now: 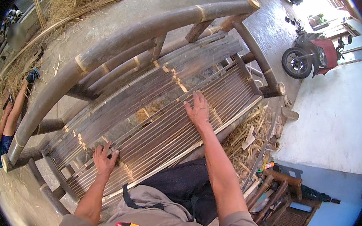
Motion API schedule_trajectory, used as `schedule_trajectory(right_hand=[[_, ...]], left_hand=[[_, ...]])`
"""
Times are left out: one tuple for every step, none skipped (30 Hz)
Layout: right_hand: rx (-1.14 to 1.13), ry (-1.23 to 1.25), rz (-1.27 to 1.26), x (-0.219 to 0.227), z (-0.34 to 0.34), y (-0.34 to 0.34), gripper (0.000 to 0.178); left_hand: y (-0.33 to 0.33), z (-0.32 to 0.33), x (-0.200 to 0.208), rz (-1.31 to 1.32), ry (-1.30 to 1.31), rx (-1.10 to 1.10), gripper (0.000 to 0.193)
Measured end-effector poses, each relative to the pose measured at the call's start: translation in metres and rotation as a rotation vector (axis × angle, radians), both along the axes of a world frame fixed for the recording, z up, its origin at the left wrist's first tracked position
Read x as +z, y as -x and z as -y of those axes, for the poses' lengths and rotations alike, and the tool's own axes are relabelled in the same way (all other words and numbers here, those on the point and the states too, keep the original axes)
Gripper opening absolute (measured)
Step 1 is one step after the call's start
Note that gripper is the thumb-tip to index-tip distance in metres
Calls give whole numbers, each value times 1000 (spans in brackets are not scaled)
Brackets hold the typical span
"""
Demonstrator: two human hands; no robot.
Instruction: The person uses a knife to split a bamboo pole into thin strips, then separates the strips by hand and arranges them on a bamboo bench frame. The person repeatedly splits and aligns the strips to form a woven surface.
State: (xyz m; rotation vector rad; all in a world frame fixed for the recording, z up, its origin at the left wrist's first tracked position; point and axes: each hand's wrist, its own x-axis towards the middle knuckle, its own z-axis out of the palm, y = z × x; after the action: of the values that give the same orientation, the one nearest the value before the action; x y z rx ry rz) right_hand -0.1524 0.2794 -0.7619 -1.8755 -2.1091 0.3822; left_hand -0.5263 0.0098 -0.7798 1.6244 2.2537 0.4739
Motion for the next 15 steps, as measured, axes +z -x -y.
schedule_trajectory(right_hand=[[-20,63,52,-1,-13,-10,68],[7,69,72,-1,-22,-20,70],[5,116,113,0,-34,-30,72],[-4,152,149,2,-46,-40,74],[16,225,180,5,-59,-50,79],[25,234,232,9,-71,-59,79],[32,234,288,12,-85,-67,80],[40,282,341,15,-96,-75,80],[54,305,411,17,-108,-84,82],[89,285,461,18,-117,-91,83],[128,301,511,17,-125,-98,84],[165,275,584,14,-129,-104,85],[200,260,611,11,-133,-108,88],[200,242,547,5,-134,-112,88],[189,209,504,-1,-133,-115,88]], left_hand=[[0,1,0,-36,-19,-12,48],[-1,1,0,-62,-18,-29,48],[-1,1,1,-42,81,10,48],[-3,0,1,-54,40,3,49],[-3,0,1,-54,49,3,49],[-4,0,1,-52,89,15,50],[-4,0,1,-19,87,-3,53],[-5,-1,0,-42,94,-17,54],[-4,0,1,-61,106,-10,56],[-5,0,0,-73,135,1,57],[-4,0,-1,-81,143,0,60],[-4,0,-2,-85,168,2,62],[-4,0,-3,-89,239,25,64],[-3,0,-4,-112,187,-2,65],[-3,0,-6,-132,178,-8,67]])
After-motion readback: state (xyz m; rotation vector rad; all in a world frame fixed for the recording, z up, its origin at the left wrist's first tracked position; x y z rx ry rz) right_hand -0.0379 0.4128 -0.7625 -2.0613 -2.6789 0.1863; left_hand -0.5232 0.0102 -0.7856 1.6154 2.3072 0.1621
